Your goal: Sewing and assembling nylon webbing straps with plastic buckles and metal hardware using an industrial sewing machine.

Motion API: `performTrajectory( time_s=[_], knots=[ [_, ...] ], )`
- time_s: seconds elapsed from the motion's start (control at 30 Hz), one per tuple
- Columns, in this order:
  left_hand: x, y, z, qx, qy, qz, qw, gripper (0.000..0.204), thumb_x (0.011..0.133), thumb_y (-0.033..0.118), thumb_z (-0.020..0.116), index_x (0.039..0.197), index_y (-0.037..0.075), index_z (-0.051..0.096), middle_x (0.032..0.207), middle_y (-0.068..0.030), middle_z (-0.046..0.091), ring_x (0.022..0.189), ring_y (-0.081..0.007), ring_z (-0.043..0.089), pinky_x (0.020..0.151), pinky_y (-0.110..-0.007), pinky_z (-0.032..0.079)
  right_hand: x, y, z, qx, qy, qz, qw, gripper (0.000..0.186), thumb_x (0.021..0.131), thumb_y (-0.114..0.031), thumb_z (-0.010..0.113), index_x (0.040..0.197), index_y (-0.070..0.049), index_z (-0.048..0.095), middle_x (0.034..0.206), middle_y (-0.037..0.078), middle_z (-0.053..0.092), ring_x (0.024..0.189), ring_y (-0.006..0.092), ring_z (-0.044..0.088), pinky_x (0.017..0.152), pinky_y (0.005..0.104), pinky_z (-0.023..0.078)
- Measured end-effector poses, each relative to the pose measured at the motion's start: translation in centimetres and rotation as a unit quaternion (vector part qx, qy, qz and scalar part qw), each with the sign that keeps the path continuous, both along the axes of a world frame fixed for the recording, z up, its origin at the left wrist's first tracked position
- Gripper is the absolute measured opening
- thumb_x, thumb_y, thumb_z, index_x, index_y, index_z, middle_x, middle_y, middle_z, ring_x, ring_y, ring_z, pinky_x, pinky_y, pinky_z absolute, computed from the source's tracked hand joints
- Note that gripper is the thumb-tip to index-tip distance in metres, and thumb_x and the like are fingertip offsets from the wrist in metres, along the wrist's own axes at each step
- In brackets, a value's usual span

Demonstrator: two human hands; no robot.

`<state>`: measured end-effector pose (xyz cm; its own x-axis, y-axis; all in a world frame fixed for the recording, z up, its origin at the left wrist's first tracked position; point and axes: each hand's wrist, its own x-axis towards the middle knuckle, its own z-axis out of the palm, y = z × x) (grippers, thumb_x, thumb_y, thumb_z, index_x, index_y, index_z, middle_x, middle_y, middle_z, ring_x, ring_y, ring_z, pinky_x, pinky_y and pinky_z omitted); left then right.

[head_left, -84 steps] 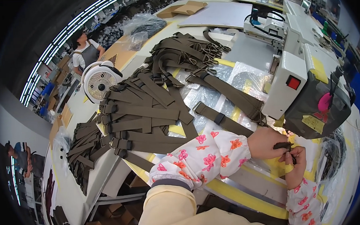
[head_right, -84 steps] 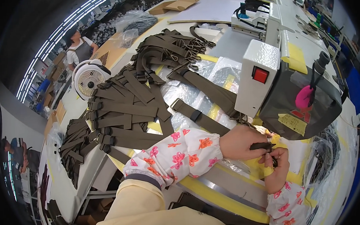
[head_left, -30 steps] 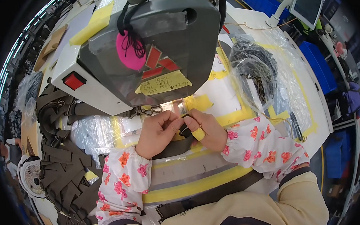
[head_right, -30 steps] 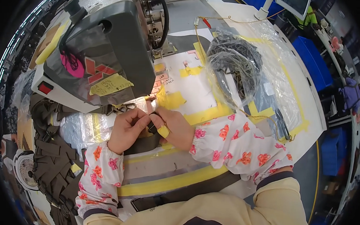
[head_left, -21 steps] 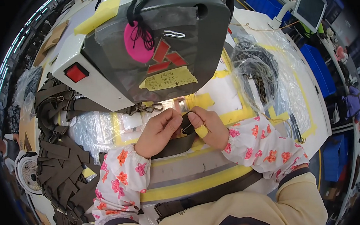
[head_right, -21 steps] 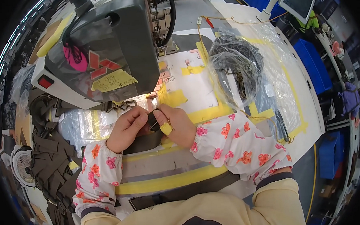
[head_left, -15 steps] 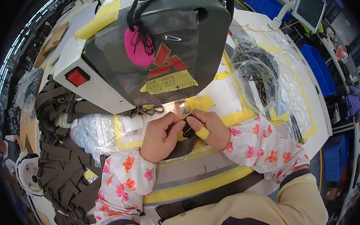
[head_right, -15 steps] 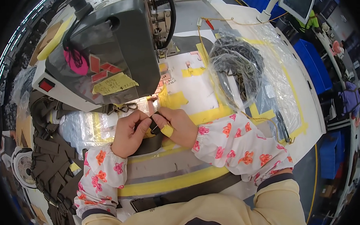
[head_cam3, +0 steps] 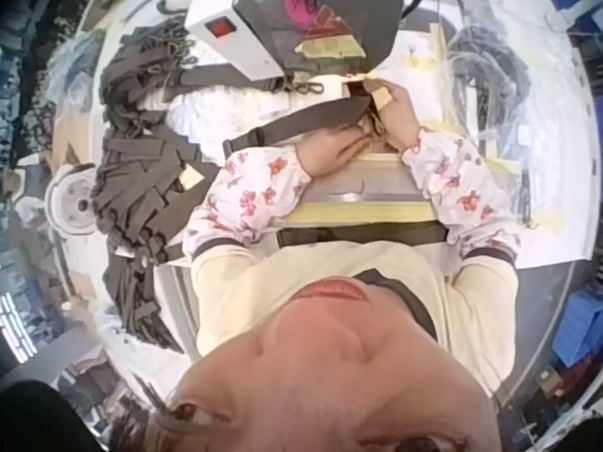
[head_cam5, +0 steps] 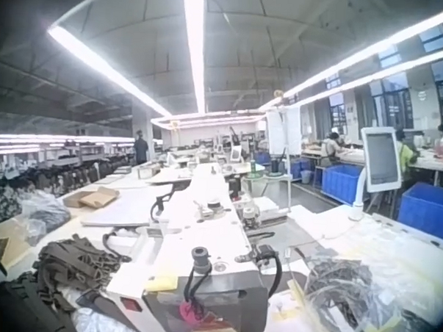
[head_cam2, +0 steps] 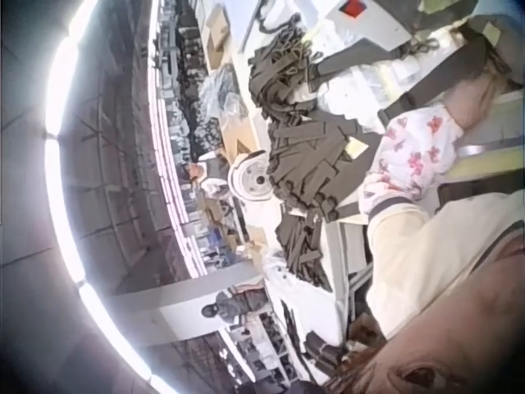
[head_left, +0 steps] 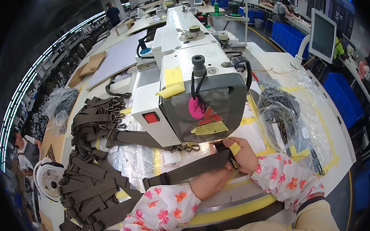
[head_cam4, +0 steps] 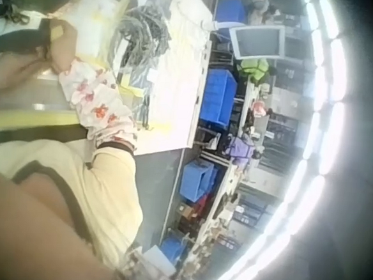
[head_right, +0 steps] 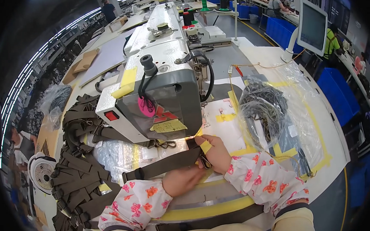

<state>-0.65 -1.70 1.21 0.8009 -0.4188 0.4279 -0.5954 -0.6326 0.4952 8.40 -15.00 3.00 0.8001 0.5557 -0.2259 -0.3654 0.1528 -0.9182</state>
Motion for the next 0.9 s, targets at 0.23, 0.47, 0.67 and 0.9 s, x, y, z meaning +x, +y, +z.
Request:
performTrajectory(
  time_s=[0.23,0.47,0.67,0.9],
  knots=[
    [2.0,3.2,-1.3,-0.155,-0.029,0.104,0.982,0.025,0.082,0.015,0.059,0.107,0.009,0.059,0.09,-0.0103,0.063,0.081,-0.025,0.061,0.071,-0.032,0.048,0.6,-1.0,-1.0,-0.025,0.167,0.154,0.973,0.025,0.092,-0.021,0.047,0.102,0.001,0.053,0.071,0.01,0.058,0.048,0.0155,0.056,0.036,0.0273,0.045],
    [2.3,4.9,-0.2,0.013,0.038,0.057,0.998,0.047,0.062,-0.001,0.064,0.107,0.008,0.06,0.11,-0.0101,0.06,0.091,-0.0283,0.061,0.078,-0.034,0.051,1.9,-1.1,-1.5,-0.047,0.213,0.198,0.956,0.027,0.09,-0.01,0.032,0.111,0.0,0.047,0.064,0.015,0.057,0.039,0.0193,0.051,0.033,0.0287,0.04],
    [2.9,3.9,-0.1,0.196,-0.152,0.144,0.958,0.031,0.076,0.011,0.061,0.108,0.011,0.061,0.086,-0.0078,0.062,0.074,-0.0253,0.061,0.064,-0.032,0.049,1.5,-1.3,0.5,-0.083,0.072,0.138,0.984,0.03,0.089,-0.023,0.045,0.108,-0.001,0.049,0.072,0.013,0.059,0.044,0.0167,0.052,0.04,0.0262,0.041],
    [3.5,3.9,-0.7,0.217,-0.067,0.129,0.965,0.022,0.078,0.012,0.056,0.101,0.011,0.059,0.086,-0.0086,0.06,0.079,-0.0252,0.06,0.065,-0.033,0.048,2.8,-1.3,-2.8,-0.215,-0.446,0.046,0.867,0.043,0.066,-0.013,0.077,0.101,-0.001,0.055,0.088,0.012,0.059,0.078,0.0267,0.06,0.068,0.0329,0.048]
  ],
)
